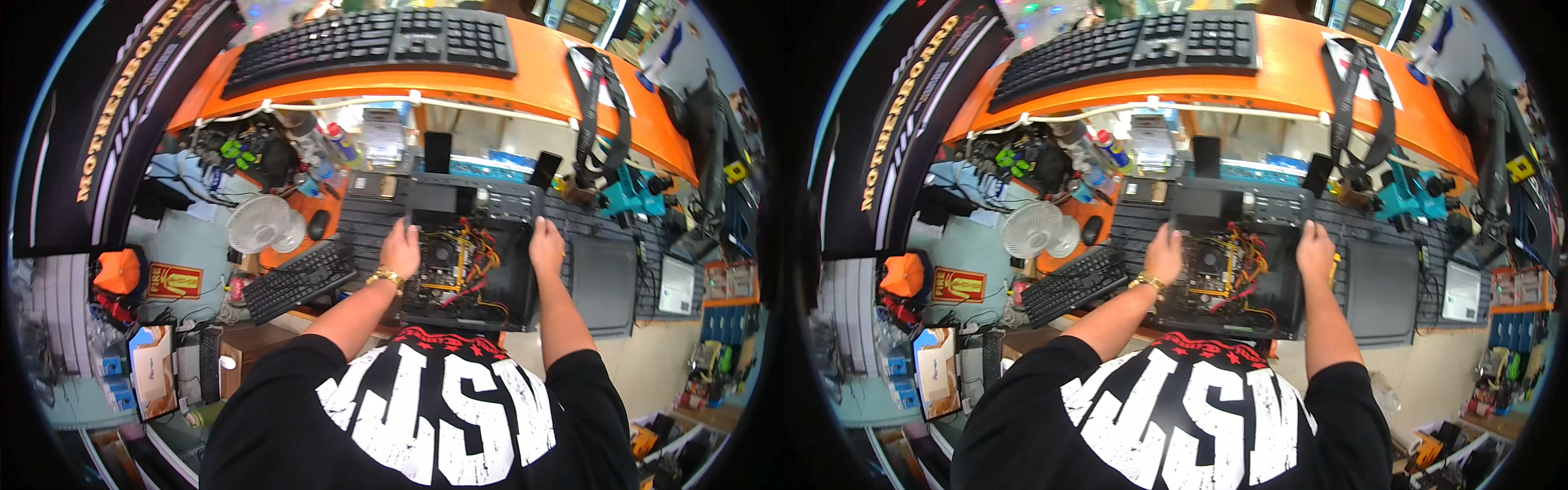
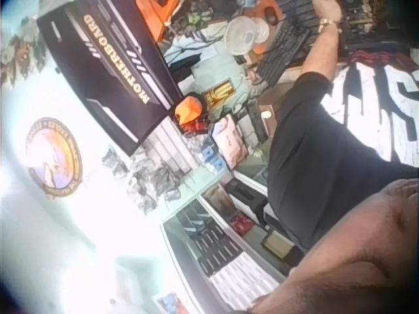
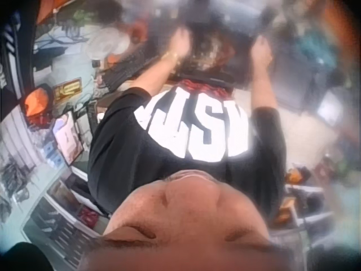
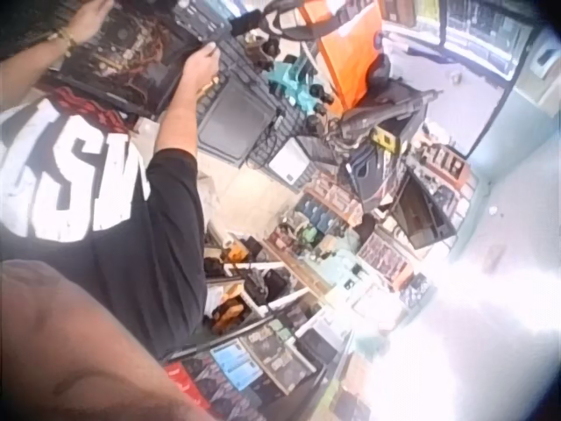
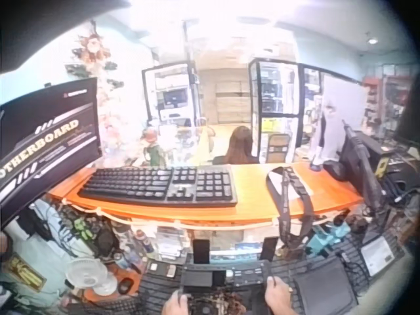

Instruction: The person touches internal components and cables inside an open computer case by hand, then types on a keyboard while looking at a monitor.

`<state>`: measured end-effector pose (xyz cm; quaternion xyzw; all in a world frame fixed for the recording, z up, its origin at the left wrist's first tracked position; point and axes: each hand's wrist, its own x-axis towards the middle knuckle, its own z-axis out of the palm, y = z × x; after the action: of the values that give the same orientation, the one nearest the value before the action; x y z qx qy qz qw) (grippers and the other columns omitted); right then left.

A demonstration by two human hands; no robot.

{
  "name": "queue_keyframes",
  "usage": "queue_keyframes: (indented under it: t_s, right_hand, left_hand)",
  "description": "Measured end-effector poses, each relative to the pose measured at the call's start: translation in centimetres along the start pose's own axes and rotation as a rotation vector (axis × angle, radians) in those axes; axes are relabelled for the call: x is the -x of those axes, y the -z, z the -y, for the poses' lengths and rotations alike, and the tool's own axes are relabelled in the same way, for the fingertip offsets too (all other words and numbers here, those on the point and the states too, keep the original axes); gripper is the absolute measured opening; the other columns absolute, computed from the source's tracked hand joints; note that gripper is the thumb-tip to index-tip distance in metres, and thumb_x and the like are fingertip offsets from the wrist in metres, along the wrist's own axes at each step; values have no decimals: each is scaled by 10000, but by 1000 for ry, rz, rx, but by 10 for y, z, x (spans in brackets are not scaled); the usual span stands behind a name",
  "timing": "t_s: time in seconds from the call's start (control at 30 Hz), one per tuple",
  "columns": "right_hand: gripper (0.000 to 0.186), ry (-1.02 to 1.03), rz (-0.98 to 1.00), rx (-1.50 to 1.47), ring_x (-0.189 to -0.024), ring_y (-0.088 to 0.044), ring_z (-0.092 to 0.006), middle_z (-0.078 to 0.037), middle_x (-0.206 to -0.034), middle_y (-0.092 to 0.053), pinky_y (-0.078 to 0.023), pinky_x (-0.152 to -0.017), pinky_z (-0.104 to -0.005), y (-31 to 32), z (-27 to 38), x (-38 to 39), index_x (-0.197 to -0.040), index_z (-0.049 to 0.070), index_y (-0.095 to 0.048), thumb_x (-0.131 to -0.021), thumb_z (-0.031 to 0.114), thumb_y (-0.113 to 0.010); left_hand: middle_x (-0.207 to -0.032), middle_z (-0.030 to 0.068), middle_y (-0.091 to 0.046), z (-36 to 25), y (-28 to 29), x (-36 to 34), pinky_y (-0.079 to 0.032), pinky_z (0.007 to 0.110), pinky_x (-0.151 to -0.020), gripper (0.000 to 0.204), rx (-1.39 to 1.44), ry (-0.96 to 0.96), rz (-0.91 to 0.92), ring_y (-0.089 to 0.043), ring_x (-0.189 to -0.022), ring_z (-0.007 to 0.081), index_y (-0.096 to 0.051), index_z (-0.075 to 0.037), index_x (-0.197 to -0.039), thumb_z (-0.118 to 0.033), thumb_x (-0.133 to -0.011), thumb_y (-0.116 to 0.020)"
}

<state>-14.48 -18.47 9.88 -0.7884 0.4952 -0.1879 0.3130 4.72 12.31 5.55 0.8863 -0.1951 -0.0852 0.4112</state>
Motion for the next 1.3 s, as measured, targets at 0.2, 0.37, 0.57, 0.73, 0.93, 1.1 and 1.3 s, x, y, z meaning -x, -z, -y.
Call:
queue_keyframes:
  t_s: [0.2,0.37,0.57,0.73,0.93,1.1,1.3]
  right_hand:
    - [521,13,-34,3,-1166,-726,-564,-323,-1195,-791,-563,-974,-590,-4,-16,-2,-1300,19,-774,-1192,475,-545]
    - [508,-5,15,-21,-1155,-729,-557,-325,-1190,-791,-561,-970,-580,-10,-22,-8,-1294,26,-779,-1192,466,-545]
    - [507,-4,6,-4,-1157,-732,-549,-321,-1201,-794,-563,-979,-566,-12,-28,-11,-1304,26,-778,-1192,463,-547]
    - [512,14,-1,5,-1175,-735,-542,-310,-1222,-800,-565,-998,-563,-13,-30,-12,-1329,28,-777,-1194,464,-546]
    - [517,11,3,2,-1178,-733,-543,-308,-1224,-801,-564,-1001,-565,-12,-29,-11,-1326,29,-778,-1195,469,-541]
    - [514,24,-8,-5,-1150,-725,-556,-316,-1189,-795,-557,-977,-575,-11,-27,-9,-1279,19,-771,-1195,469,-539]
    - [514,11,-4,0,-1105,-728,-552,-310,-1144,-794,-556,-940,-572,-10,-23,-8,-1239,11,-766,-1192,473,-546]
  left_hand:
    - [-1305,337,-770,-11,1,-3,-564,609,-1066,496,28,39,54,-720,-1228,547,-625,-17,-1519,-375,-1184,-547]
    - [-1258,313,-782,-8,2,0,-571,614,-1019,441,31,30,8,-728,-1182,543,-625,-49,-1499,-353,-1191,-539]
    - [-1217,306,-791,-8,-1,1,-573,612,-997,404,55,9,-18,-734,-1160,541,-642,-69,-1476,-338,-1193,-541]
    - [-1206,305,-793,-10,0,1,-572,611,-993,396,52,6,-28,-735,-1154,541,-643,-70,-1466,-337,-1192,-542]
    - [-1226,310,-787,-11,3,2,-569,611,-1000,399,62,23,8,-727,-1167,545,-640,-68,-1469,-338,-1192,-541]
    - [-1236,314,-783,-10,1,2,-565,610,-1003,410,43,1,-25,-723,-1175,546,-632,-54,-1475,-339,-1195,-539]
    - [-1233,307,-787,-9,1,2,-565,610,-997,418,58,24,6,-725,-1169,546,-623,-56,-1495,-338,-1197,-541]
